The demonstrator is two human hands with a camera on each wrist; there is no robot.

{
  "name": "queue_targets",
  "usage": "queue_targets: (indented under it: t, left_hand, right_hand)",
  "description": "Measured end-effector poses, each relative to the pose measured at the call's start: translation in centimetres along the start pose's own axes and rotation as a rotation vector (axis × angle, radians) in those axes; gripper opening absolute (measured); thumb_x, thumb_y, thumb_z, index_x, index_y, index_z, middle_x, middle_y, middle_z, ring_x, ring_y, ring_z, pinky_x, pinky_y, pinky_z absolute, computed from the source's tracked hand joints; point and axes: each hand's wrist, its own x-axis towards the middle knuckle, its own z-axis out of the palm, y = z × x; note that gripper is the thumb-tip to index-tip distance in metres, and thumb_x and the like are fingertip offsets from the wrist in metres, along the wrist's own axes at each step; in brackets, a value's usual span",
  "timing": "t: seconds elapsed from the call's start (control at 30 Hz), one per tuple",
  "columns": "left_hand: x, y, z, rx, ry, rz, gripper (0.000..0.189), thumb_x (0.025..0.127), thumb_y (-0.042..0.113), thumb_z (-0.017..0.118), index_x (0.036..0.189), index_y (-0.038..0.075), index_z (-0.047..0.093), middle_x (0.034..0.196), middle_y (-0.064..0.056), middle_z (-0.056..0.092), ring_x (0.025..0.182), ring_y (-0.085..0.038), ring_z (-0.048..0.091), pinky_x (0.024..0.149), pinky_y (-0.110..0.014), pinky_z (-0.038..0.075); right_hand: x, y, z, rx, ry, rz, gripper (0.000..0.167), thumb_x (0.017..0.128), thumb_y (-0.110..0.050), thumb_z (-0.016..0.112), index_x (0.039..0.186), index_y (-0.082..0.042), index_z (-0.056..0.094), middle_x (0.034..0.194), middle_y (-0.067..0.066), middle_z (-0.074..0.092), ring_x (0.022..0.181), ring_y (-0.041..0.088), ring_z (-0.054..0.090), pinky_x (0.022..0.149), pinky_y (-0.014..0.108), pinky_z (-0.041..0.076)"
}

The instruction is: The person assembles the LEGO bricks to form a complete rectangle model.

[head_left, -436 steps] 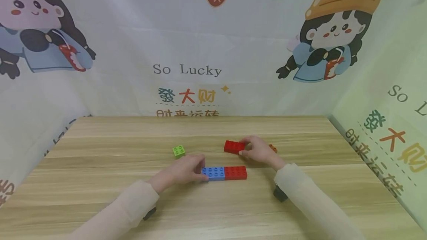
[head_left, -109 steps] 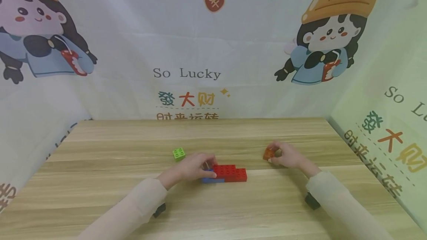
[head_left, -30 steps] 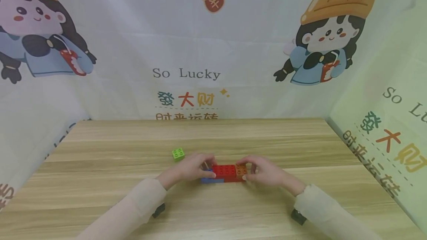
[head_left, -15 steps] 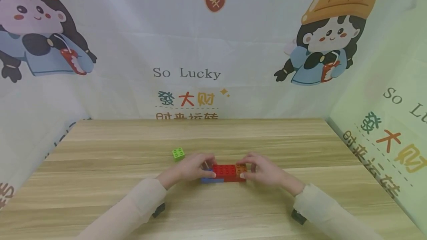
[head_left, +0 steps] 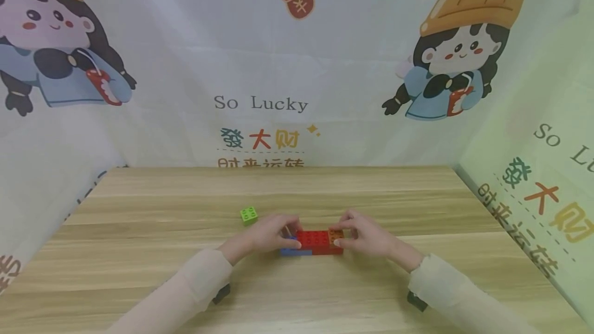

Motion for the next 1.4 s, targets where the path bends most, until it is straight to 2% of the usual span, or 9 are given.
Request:
queue_targets:
  t: [0.17, 0.5, 0.87, 1.1, 1.4]
  left_hand:
    - [-0.05, 0.09, 0.03, 0.001, -0.003, -0.006, 0.022, 0.079, 0.025, 0.066, 0.095, 0.014, 0.056, 0.091, 0.004, 0.058, 0.083, -0.012, 0.056, 0.072, -0.024, 0.045]
    - [-0.24, 0.17, -0.02, -0.012, -0.006, -0.010, 0.023, 0.079, 0.024, 0.066, 0.096, 0.012, 0.057, 0.091, 0.003, 0.058, 0.083, -0.015, 0.056, 0.072, -0.025, 0.046]
    - [-0.36, 0.12, -0.15, -0.015, 0.003, -0.002, 0.024, 0.079, 0.024, 0.066, 0.097, 0.010, 0.057, 0.091, 0.002, 0.058, 0.083, -0.015, 0.056, 0.071, -0.027, 0.046]
    - [-0.26, 0.07, -0.10, -0.010, 0.003, 0.002, 0.023, 0.079, 0.024, 0.066, 0.095, 0.011, 0.057, 0.091, 0.002, 0.058, 0.082, -0.014, 0.056, 0.071, -0.026, 0.046]
    - [-0.08, 0.17, -0.09, -0.014, -0.001, 0.001, 0.023, 0.079, 0.024, 0.066, 0.096, 0.012, 0.057, 0.092, 0.003, 0.058, 0.082, -0.013, 0.056, 0.071, -0.025, 0.046]
  right_hand:
    - [0.23, -0.16, -0.24, -0.022, -0.022, 0.006, 0.033, 0.078, -0.019, 0.066, 0.107, -0.002, 0.062, 0.087, -0.003, 0.046, 0.066, 0.012, 0.039, 0.055, 0.023, 0.037]
    - [0.71, -0.12, -0.63, 0.007, -0.090, 0.033, 0.032, 0.079, -0.020, 0.066, 0.105, -0.002, 0.063, 0.082, -0.003, 0.045, 0.068, 0.012, 0.038, 0.056, 0.025, 0.037]
    - [0.62, -0.37, -0.41, -0.007, -0.070, 0.066, 0.032, 0.078, -0.021, 0.067, 0.106, -0.006, 0.064, 0.083, -0.004, 0.045, 0.069, 0.013, 0.039, 0.057, 0.025, 0.038]
    - [0.23, -0.11, -0.05, -0.008, -0.046, 0.051, 0.033, 0.079, -0.021, 0.066, 0.108, -0.006, 0.063, 0.085, -0.004, 0.044, 0.066, 0.013, 0.040, 0.054, 0.024, 0.038]
    - [0.40, -0.19, -0.44, -0.031, -0.074, 0.045, 0.033, 0.079, -0.023, 0.066, 0.107, -0.005, 0.063, 0.086, -0.005, 0.044, 0.067, 0.013, 0.040, 0.056, 0.025, 0.038]
